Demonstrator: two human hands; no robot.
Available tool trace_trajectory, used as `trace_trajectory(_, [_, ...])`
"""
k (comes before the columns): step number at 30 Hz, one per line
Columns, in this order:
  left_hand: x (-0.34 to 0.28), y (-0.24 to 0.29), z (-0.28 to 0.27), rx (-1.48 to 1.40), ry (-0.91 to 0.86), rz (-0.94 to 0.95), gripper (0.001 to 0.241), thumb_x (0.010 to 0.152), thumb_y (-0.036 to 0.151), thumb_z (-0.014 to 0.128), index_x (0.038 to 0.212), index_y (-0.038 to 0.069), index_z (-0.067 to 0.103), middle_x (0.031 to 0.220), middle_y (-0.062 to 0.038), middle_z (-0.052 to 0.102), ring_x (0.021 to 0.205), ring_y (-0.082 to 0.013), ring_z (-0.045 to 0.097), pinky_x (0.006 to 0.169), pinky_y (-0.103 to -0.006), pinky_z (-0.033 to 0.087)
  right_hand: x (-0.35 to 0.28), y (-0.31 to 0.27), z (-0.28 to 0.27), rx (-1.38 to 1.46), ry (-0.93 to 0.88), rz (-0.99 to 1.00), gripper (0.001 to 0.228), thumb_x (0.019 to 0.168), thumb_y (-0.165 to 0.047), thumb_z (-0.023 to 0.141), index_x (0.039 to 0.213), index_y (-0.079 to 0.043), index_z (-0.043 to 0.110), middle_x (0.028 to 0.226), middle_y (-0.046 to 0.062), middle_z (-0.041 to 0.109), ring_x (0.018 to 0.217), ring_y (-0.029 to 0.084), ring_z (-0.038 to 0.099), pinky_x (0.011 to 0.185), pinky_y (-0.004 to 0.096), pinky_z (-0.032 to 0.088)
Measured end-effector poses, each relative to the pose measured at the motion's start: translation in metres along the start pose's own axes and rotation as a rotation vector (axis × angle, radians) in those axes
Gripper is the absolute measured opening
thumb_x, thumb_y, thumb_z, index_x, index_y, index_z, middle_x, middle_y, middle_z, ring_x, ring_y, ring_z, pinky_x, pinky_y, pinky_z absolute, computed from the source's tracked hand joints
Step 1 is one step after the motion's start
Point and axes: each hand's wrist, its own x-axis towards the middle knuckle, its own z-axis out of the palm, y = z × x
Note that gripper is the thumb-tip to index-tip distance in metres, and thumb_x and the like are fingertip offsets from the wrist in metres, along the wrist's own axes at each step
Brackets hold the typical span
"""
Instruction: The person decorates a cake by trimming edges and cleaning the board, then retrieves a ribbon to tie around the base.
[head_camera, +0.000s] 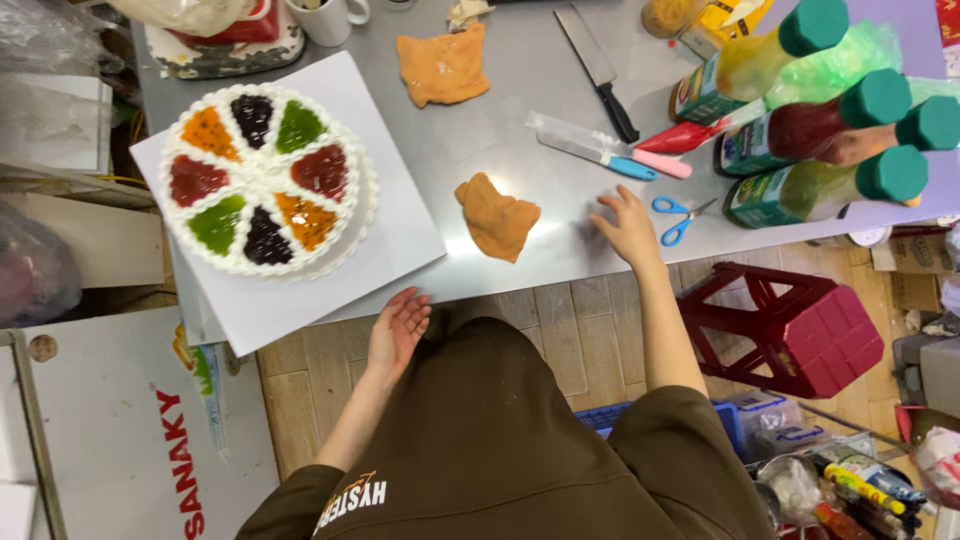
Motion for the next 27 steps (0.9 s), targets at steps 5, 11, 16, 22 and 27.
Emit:
trace_trajectory(5, [0.016,-0.02,0.05,0.063,-0.003,-0.058,0.039,0.104,0.027,0.047,0.136,0.006,0.055,0.12,-0.011,0.068,0.106,-0.0193,0.065,0.093,-0.0336,0.051,-0.026,0.074,-0.018,-0.155,0.303,0.207,0.051,0.088,-0.026,0.077,0.135,-0.01,0.066,0.147,0.023,0.055,0.13,0.044,0.052,0.108,0.05,0.044])
trace_trajectory(11, [0.031,-0.028,0.087,0.131,0.013,-0.07,0.04,0.104,0.03,0.047,0.133,0.005,0.057,0.118,-0.009,0.068,0.105,-0.0182,0.064,0.092,-0.0332,0.051,-0.08,0.042,0.001,-0.125,0.331,0.129,0.044,0.094,-0.023,0.076,0.133,-0.007,0.066,0.147,0.022,0.053,0.128,0.044,0.051,0.107,0.05,0.045])
trace_trajectory(16, [0.043,-0.036,0.111,0.199,0.0,-0.094,0.041,0.103,0.035,0.049,0.131,0.006,0.057,0.116,-0.009,0.069,0.104,-0.0178,0.065,0.093,-0.0332,0.05,-0.093,-0.029,0.04,0.021,0.274,0.003,0.025,0.092,-0.018,0.074,0.113,-0.004,0.067,0.143,0.018,0.058,0.13,0.04,0.054,0.109,0.05,0.045])
trace_trajectory(22, [0.043,-0.037,0.121,0.249,-0.009,-0.064,0.039,0.105,0.036,0.049,0.128,0.005,0.058,0.115,-0.01,0.069,0.105,-0.0186,0.065,0.095,-0.034,0.051,-0.047,-0.08,0.067,0.243,0.112,-0.14,0.026,0.086,-0.001,0.069,0.112,-0.004,0.063,0.147,0.019,0.057,0.126,0.037,0.059,0.104,0.042,0.049])
trace_trajectory(27, [0.032,-0.034,0.102,0.19,0.065,0.007,0.039,0.104,0.034,0.048,0.127,0.005,0.059,0.114,-0.009,0.07,0.104,-0.0183,0.065,0.094,-0.034,0.051,0.003,-0.077,0.06,0.153,0.059,-0.202,0.045,0.075,0.003,0.07,0.118,-0.005,0.063,0.142,0.019,0.06,0.125,0.039,0.058,0.105,0.045,0.049])
